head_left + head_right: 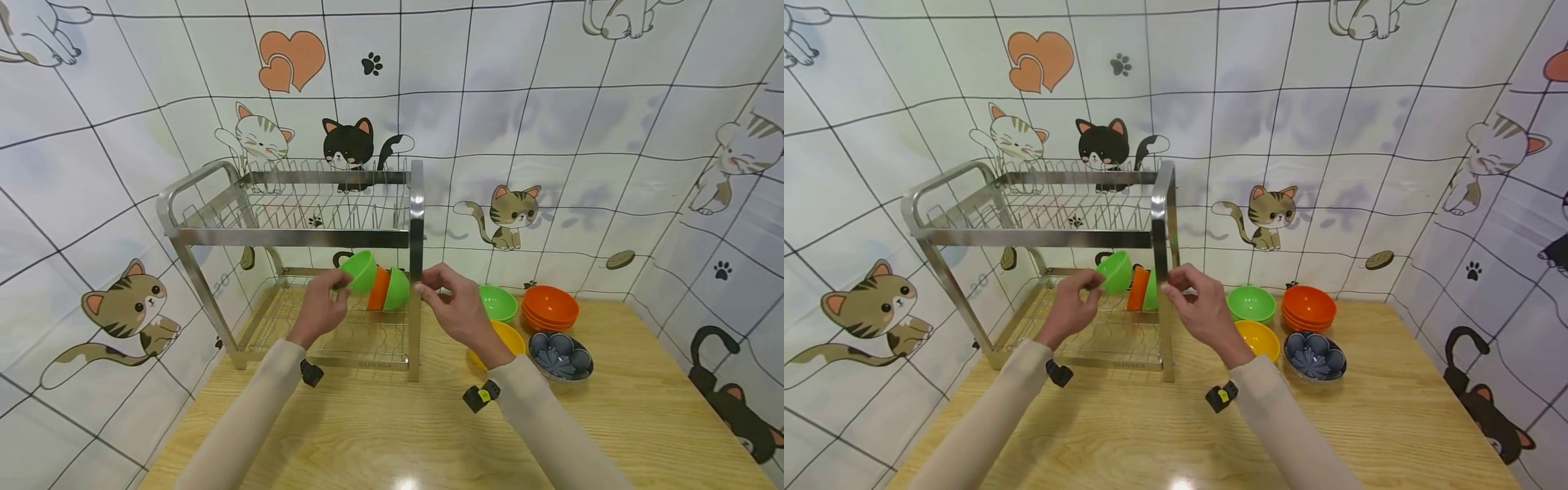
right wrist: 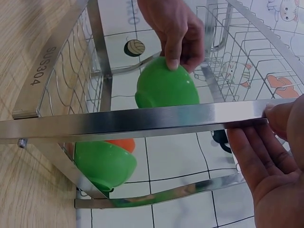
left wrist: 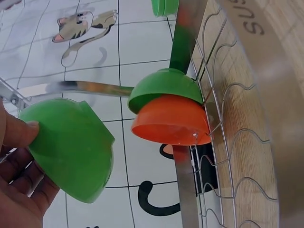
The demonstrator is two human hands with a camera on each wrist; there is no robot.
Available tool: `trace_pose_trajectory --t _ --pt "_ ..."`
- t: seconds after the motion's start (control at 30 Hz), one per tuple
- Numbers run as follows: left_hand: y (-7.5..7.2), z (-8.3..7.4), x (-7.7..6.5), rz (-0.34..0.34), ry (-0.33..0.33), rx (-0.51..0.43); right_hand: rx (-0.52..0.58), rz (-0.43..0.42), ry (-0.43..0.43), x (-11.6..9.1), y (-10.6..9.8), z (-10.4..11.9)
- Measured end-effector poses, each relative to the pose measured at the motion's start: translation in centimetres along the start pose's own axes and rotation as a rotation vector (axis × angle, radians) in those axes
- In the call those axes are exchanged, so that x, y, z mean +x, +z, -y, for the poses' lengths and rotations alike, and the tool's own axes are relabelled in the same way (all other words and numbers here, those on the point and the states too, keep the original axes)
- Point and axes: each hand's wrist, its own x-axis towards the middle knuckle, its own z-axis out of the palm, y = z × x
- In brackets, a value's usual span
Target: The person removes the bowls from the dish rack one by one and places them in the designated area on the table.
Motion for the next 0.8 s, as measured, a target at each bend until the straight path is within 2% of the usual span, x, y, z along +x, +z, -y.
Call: trace_pose_trajectory --t 0.27,0.5,0.8 --pt "-1.1 -1.3 -1.6 0.0 0.13 0.007 -0.046 -0.005 -0.008 -0.1 -0.1 0.0" --pt "-1.9 -2.3 -3.0 0.005 0.243 0.063 -0.053 -0.002 -0.02 -0.1 -0.2 0.0" --pt "-2.6 -4.0 -4.4 0.053 0.34 0.035 -0.098 0.089 -0.069 -0.7 -1.2 -0.1"
